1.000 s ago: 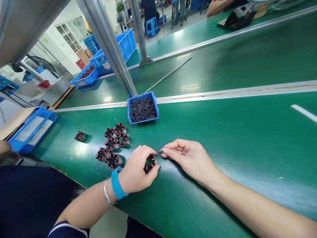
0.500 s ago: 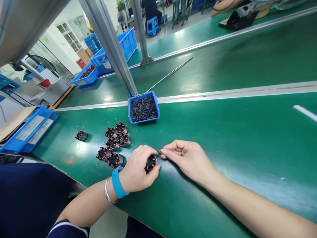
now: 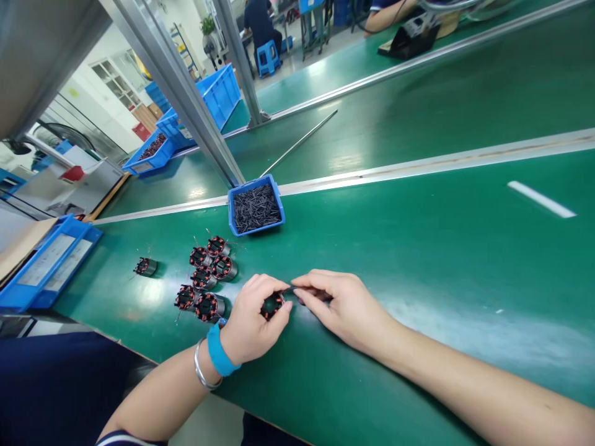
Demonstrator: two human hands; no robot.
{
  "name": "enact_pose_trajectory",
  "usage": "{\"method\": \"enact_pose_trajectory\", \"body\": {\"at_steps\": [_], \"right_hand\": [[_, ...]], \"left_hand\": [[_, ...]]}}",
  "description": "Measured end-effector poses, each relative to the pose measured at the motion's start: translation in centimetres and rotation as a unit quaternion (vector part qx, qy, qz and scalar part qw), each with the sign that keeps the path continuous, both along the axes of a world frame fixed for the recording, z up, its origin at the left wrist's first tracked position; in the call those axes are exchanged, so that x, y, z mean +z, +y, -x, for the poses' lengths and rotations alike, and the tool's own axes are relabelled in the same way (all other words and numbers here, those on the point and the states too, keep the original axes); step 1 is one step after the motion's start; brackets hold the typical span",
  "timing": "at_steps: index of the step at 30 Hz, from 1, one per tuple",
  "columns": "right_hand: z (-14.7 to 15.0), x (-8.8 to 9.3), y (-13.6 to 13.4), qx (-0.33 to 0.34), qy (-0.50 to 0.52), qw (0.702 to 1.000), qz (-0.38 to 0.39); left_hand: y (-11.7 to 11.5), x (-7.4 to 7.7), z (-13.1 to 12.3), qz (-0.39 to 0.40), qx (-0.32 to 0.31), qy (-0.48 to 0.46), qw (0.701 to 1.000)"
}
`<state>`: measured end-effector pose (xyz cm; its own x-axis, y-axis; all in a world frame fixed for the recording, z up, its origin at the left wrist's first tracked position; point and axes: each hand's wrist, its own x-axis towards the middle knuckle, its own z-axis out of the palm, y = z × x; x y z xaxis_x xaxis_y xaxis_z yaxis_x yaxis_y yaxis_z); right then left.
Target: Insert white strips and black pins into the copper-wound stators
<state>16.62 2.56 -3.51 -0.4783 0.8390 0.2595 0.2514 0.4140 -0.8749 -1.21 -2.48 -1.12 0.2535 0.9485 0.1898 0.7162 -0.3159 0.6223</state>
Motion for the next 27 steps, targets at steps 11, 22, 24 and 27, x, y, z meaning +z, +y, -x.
{"method": "enact_pose_trajectory", "body": {"at_steps": [11,22,24,27], "right_hand": [[0.12,-0.13,0.17,0.038,-0.071,0.981,-0.176],[-0.21,-0.25,0.27,0.034,-0.071,0.982,-0.171],[-0.31,-0.32,0.33,0.032,-0.066,0.982,-0.176],[-0.37,-0.4,0.33,0.032,-0.057,0.981,-0.182]], "left_hand": [[0.06,-0.38,-0.01,-0.016,-0.013,-0.036,0.999],[0.1,-0.41,0.08,-0.008,-0.022,-0.028,0.999],[0.11,-0.43,0.1,-0.009,-0.023,-0.028,0.999],[0.17,-0.4,0.11,-0.011,-0.025,-0.03,0.999]]}}
